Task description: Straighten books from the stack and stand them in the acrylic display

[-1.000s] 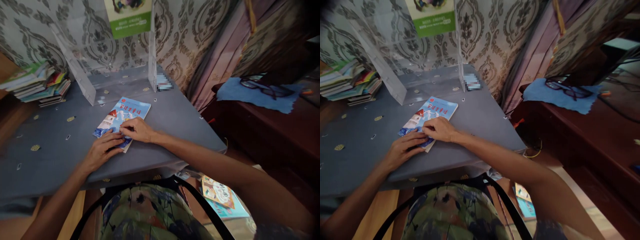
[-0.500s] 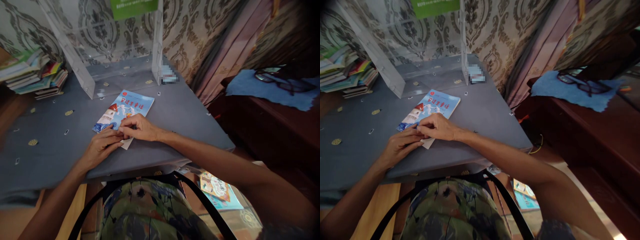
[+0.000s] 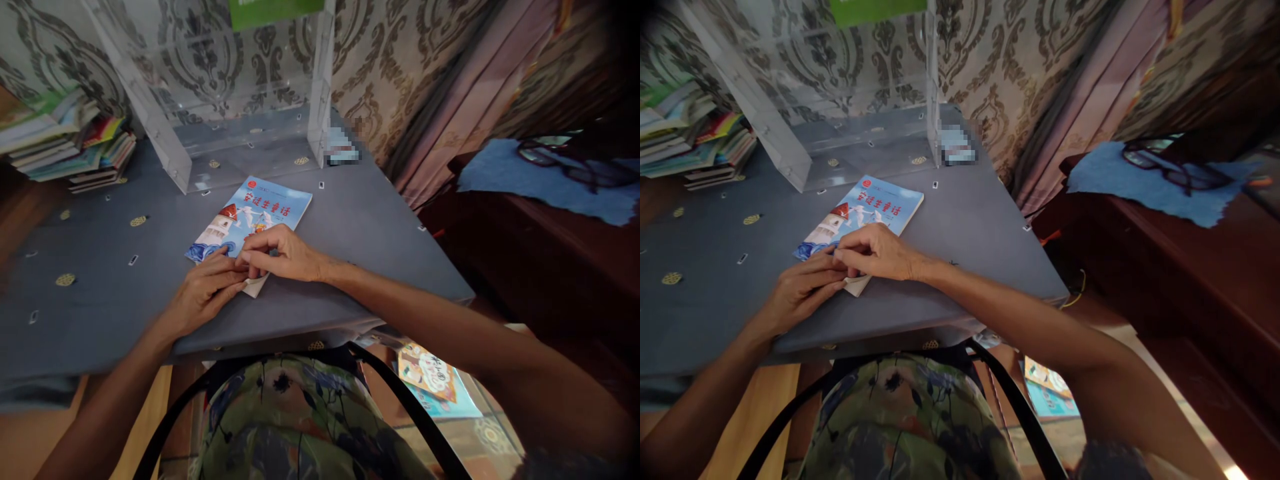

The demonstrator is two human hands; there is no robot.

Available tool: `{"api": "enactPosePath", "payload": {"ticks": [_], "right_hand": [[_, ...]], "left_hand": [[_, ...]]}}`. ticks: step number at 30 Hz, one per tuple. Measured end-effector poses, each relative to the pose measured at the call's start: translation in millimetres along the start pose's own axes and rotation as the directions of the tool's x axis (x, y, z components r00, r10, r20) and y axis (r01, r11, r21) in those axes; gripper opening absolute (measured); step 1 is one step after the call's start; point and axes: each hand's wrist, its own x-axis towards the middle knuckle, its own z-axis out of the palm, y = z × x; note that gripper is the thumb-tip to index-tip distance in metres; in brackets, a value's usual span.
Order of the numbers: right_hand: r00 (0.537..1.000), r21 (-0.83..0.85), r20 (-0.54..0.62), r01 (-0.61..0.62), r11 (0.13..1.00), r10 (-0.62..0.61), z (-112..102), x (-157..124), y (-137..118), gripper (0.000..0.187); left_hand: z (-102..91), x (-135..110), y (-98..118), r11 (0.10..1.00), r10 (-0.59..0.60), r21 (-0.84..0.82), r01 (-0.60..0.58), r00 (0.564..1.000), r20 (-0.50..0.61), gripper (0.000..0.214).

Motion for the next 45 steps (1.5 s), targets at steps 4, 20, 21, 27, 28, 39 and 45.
{"api": "enactPosePath", "payload": {"ticks": [4, 20, 21, 27, 28, 39, 45], "right_hand": [[0.991, -0.145, 0.11, 0.088, 0.985, -0.072, 1.3, -2.2, 1.0, 0.021], [0.997, -0.592, -0.083, -0.053, 0.804, 0.004, -19.8, 0.4, 21.3, 0.017], [0.987, -0.636, -0.157, -0.12, 0.762, 0.024, -26.7, 2.4, 24.4, 0.018], [0.916, -0.776, -0.386, -0.389, 0.496, 0.114, -58.7, 8.5, 30.1, 0.02], [0.912, -0.78, -0.392, -0.401, 0.481, 0.123, -59.4, 8.3, 29.6, 0.021], [0.9, -0.806, -0.404, -0.435, 0.401, 0.162, -49.9, 5.7, 25.3, 0.021], [0.917, -0.849, -0.38, -0.397, 0.349, 0.12, -45.5, 4.6, 28.4, 0.02]], "left_hand": [[0.0, -2.6, -1.6, 1.0, 0.0, 0.003, 0.0, 0.999, 0.035, 0.019], [13.4, -1.5, 8.0, 0.981, -0.038, 0.187, 0.043, 0.999, -0.026, 0.033], [15.9, -1.0, 10.0, 0.975, -0.037, 0.219, 0.041, 0.999, -0.024, 0.038], [28.0, 2.7, 18.3, 0.934, -0.067, 0.352, 0.061, 0.998, 0.005, 0.037], [28.9, 2.7, 18.6, 0.929, -0.068, 0.365, 0.06, 0.998, 0.009, 0.036], [9.9, -6.6, 1.9, 0.953, -0.087, 0.298, 0.049, 0.99, 0.116, 0.045], [3.8, 9.1, -45.0, 0.948, -0.185, 0.282, 0.145, 0.975, 0.12, 0.043]]}}
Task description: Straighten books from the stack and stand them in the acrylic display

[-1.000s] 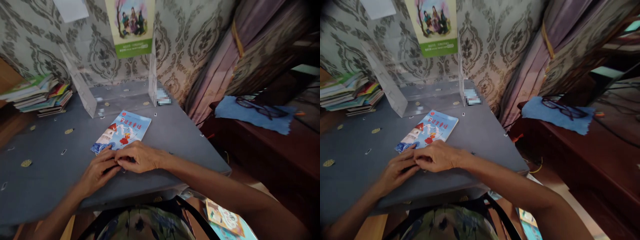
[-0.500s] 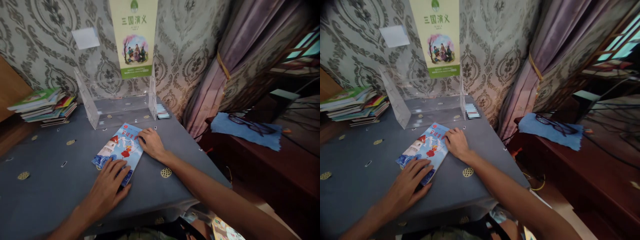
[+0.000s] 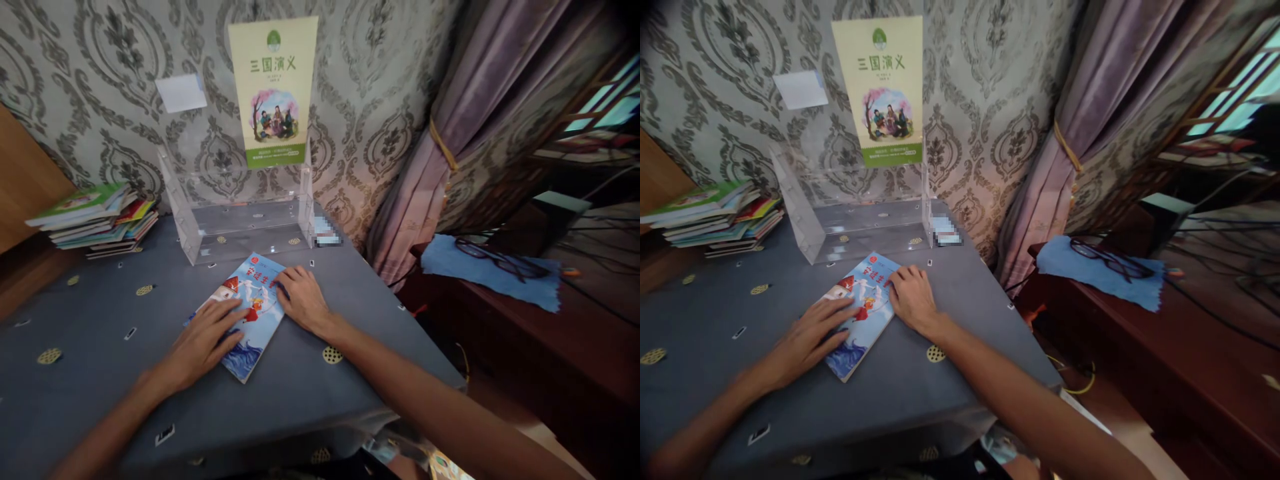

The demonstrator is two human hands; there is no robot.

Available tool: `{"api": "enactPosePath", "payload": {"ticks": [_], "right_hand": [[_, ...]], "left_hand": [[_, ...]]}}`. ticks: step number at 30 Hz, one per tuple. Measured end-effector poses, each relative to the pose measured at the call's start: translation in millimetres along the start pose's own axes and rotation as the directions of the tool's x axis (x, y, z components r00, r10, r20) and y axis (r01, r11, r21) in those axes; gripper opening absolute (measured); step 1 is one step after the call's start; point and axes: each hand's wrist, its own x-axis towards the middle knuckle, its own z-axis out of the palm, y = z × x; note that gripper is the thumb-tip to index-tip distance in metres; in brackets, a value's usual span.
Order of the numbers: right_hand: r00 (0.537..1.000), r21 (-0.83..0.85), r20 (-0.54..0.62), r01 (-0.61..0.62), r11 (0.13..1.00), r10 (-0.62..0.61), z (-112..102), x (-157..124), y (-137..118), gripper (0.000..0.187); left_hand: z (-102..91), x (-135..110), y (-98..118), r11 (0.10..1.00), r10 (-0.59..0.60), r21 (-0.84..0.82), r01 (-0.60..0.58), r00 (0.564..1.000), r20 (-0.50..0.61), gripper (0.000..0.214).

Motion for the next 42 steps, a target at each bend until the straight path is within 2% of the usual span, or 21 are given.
{"api": "enactPosePath", "payload": {"ticks": [4, 7, 11, 14, 17, 19, 22, 25, 28, 32, 35, 38, 42], "right_hand": [[1.0, -0.078, 0.017, 0.006, 0.997, -0.004, -3.0, -2.7, -5.4, 0.023], [0.998, -0.13, 0.057, -0.005, 0.992, 0.013, -9.0, -4.4, -11.0, 0.025], [0.993, -0.115, 0.097, -0.057, 0.992, 0.069, -13.3, -6.1, -15.4, 0.024], [0.992, -0.087, 0.108, -0.063, 0.994, 0.072, -10.7, -5.5, -12.2, 0.022], [0.994, -0.039, 0.105, -0.019, 0.999, 0.023, -5.9, 0.9, -4.4, 0.025], [0.992, 0.014, 0.116, 0.05, 0.999, -0.052, -2.9, 9.8, 1.1, 0.03], [0.967, 0.07, 0.164, 0.187, 0.98, -0.196, 0.6, 27.4, 5.9, 0.033], [0.95, 0.069, 0.177, 0.248, 0.966, -0.257, 2.4, 39.3, 4.3, 0.033], [0.967, 0.015, 0.153, 0.202, 0.979, -0.202, 1.6, 35.6, -2.2, 0.03], [0.995, -0.096, 0.092, 0.032, 0.995, -0.024, -0.5, 17.4, -10.3, 0.025], [0.996, -0.104, 0.086, 0.013, 0.995, -0.004, 0.2, 12.0, -10.1, 0.026], [0.99, -0.07, 0.097, 0.11, 0.991, -0.103, 3.1, 16.9, -3.6, 0.027], [0.979, 0.029, 0.034, 0.199, 0.98, -0.2, 9.0, 24.6, 8.6, 0.027]], "left_hand": [[7.0, 25.5, -26.8, 0.995, -0.097, 0.022, 0.098, 0.994, -0.048, 0.049], [7.4, 36.1, -31.6, 0.991, -0.129, 0.025, 0.132, 0.988, -0.079, 0.049], [-0.5, 38.0, -16.1, 0.977, -0.165, 0.123, 0.175, 0.983, -0.085, 0.044], [-8.7, 37.7, 3.1, 0.944, -0.239, 0.225, 0.241, 0.97, -0.04, 0.034], [-14.2, 39.7, 17.8, 0.899, -0.326, 0.311, 0.308, 0.945, 0.005, 0.029], [-16.0, 42.2, 21.3, 0.886, -0.349, 0.329, 0.327, 0.937, 0.01, 0.031], [-15.9, 47.8, 15.6, 0.894, -0.333, 0.315, 0.318, 0.943, -0.007, 0.032], [-10.2, 55.9, -2.2, 0.934, -0.257, 0.239, 0.267, 0.964, -0.071, 0.028], [1.6, 64.8, -26.2, 0.978, -0.166, 0.106, 0.181, 0.977, -0.133, 0.034], [16.9, 72.4, -48.5, 0.989, -0.128, 0.062, 0.138, 0.982, -0.136, 0.044], [21.9, 73.0, -49.5, 0.985, -0.125, 0.097, 0.141, 0.979, -0.16, 0.044], [21.2, 70.8, -42.2, 0.977, -0.117, 0.149, 0.15, 0.971, -0.207, 0.041], [16.3, 69.4, -33.6, 0.954, -0.115, 0.245, 0.173, 0.966, -0.232, 0.035]]}}
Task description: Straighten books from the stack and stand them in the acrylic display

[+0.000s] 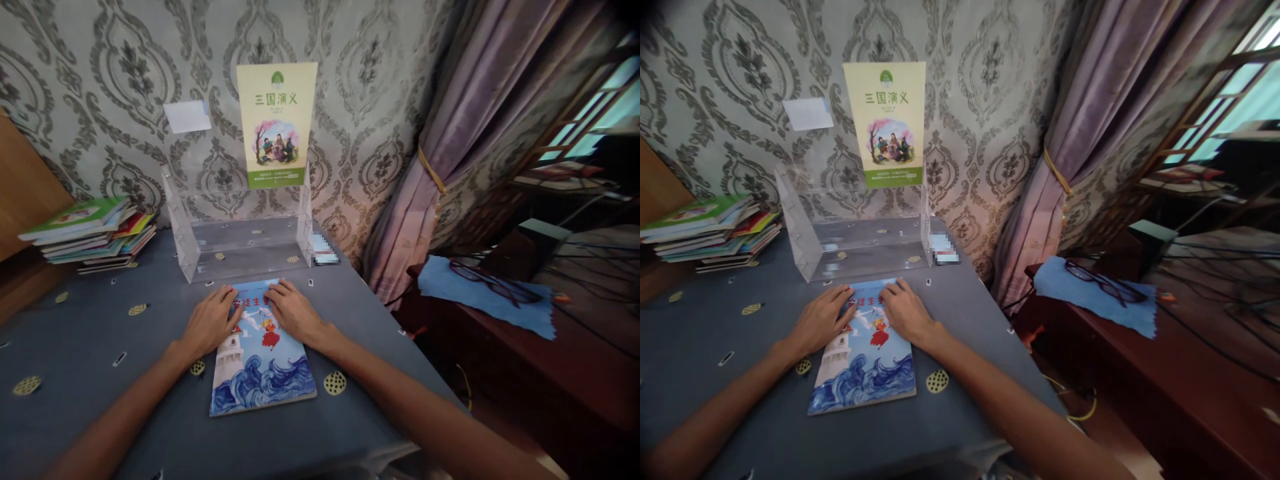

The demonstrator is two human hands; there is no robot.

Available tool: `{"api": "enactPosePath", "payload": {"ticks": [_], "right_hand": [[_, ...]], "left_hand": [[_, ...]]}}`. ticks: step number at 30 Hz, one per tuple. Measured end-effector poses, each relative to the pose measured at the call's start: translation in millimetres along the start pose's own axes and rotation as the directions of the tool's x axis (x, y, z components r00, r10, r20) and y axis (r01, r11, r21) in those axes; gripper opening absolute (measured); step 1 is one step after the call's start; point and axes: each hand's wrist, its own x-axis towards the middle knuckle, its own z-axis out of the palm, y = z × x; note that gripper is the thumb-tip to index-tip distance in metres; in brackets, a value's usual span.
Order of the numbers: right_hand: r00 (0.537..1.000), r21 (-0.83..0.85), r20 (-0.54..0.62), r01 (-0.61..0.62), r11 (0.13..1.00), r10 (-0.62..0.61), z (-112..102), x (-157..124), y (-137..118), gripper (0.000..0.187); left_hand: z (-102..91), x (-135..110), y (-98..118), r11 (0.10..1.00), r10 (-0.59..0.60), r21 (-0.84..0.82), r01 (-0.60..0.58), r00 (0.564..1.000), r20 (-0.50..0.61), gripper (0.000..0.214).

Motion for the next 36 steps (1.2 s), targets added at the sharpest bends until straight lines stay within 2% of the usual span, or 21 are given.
{"api": "enactPosePath", "payload": {"ticks": [7, 9, 13, 16, 26, 30, 36], "right_hand": [[0.998, 0.068, -0.07, 0.005, 0.998, -0.001, 7.3, -2.9, 5.1, 0.027], [0.996, 0.054, -0.066, -0.052, 0.997, 0.056, 3.8, -4.6, 1.6, 0.026], [0.966, -0.045, -0.037, -0.257, 0.965, 0.255, -6.4, -7.4, -5.8, 0.023], [0.949, -0.072, -0.028, -0.316, 0.946, 0.315, -8.7, -7.9, -7.5, 0.024], [0.953, 0.021, 0.02, -0.302, 0.953, 0.302, -9.1, -9.1, 0.5, 0.022], [0.96, 0.022, 0.017, -0.28, 0.96, 0.28, -10.5, -8.3, 5.5, 0.022], [0.973, 0.026, -0.031, -0.227, 0.974, 0.227, -5.5, -7.7, 11.7, 0.023]], "left_hand": [[-7.2, 15.5, 7.0, 0.999, 0.046, 0.027, -0.047, 0.999, 0.025, 0.027], [-6.8, 21.0, 9.3, 0.998, 0.065, 0.005, -0.065, 0.997, 0.031, 0.027], [-2.7, 29.1, 12.0, 0.995, 0.089, -0.048, -0.088, 0.995, 0.032, 0.026], [2.2, 34.7, 14.6, 0.987, 0.128, -0.096, -0.125, 0.991, 0.026, 0.027], [22.5, 76.5, 34.2, 0.924, 0.296, -0.271, -0.271, 0.953, 0.059, 0.035], [29.5, 88.0, 37.1, 0.923, 0.292, -0.282, -0.263, 0.954, 0.068, 0.039], [39.0, 89.2, 34.1, 0.916, 0.272, -0.317, -0.247, 0.962, 0.037, 0.042]]}}
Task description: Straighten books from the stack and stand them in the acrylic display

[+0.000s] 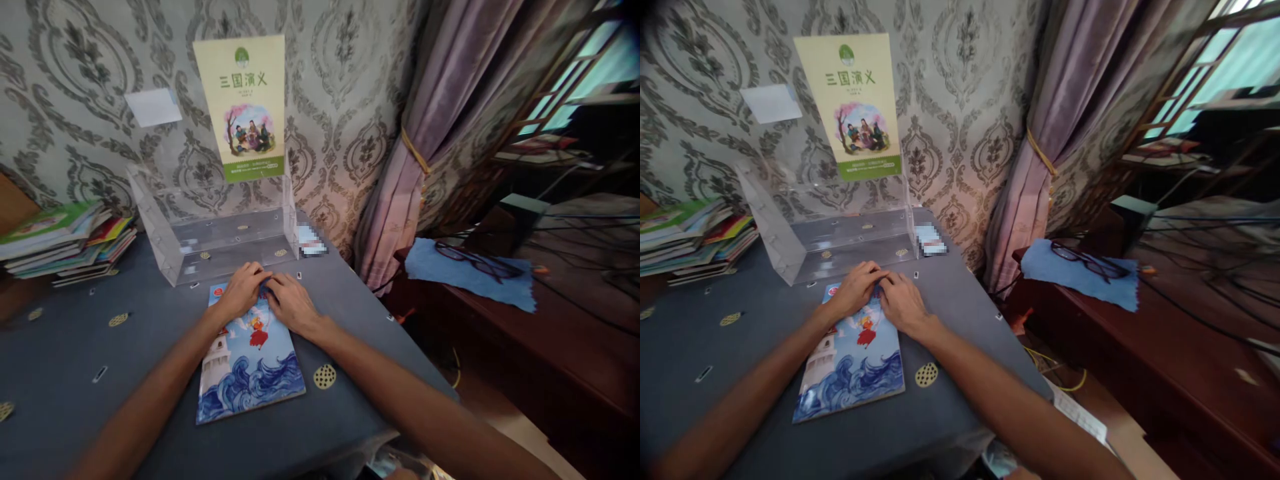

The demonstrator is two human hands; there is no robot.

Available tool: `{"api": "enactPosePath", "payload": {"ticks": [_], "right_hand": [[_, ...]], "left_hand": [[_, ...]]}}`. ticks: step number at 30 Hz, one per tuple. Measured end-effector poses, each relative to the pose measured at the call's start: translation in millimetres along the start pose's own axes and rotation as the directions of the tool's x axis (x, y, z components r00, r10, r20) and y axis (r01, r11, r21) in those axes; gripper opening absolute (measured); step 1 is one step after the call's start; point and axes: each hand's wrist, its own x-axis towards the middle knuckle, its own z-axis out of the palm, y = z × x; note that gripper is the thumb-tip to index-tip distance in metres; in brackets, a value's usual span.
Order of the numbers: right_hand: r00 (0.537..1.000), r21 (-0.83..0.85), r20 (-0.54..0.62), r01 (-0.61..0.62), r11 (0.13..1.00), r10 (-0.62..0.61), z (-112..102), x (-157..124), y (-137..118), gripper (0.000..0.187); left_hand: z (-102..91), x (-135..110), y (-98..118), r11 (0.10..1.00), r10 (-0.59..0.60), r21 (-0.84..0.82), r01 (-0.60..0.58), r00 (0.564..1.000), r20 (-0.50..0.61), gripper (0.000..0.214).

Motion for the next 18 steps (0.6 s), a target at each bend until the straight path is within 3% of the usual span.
{"api": "enactPosePath", "payload": {"ticks": [18], "right_hand": [[0.996, 0.204, 0.037, 0.077, 0.976, -0.086, -14.1, 6.5, 21.6, 0.029]], "left_hand": [[9.0, -1.8, -5.8, 1.0, -0.01, 0.011, 0.011, 0.999, -0.037, 0.039]]}}
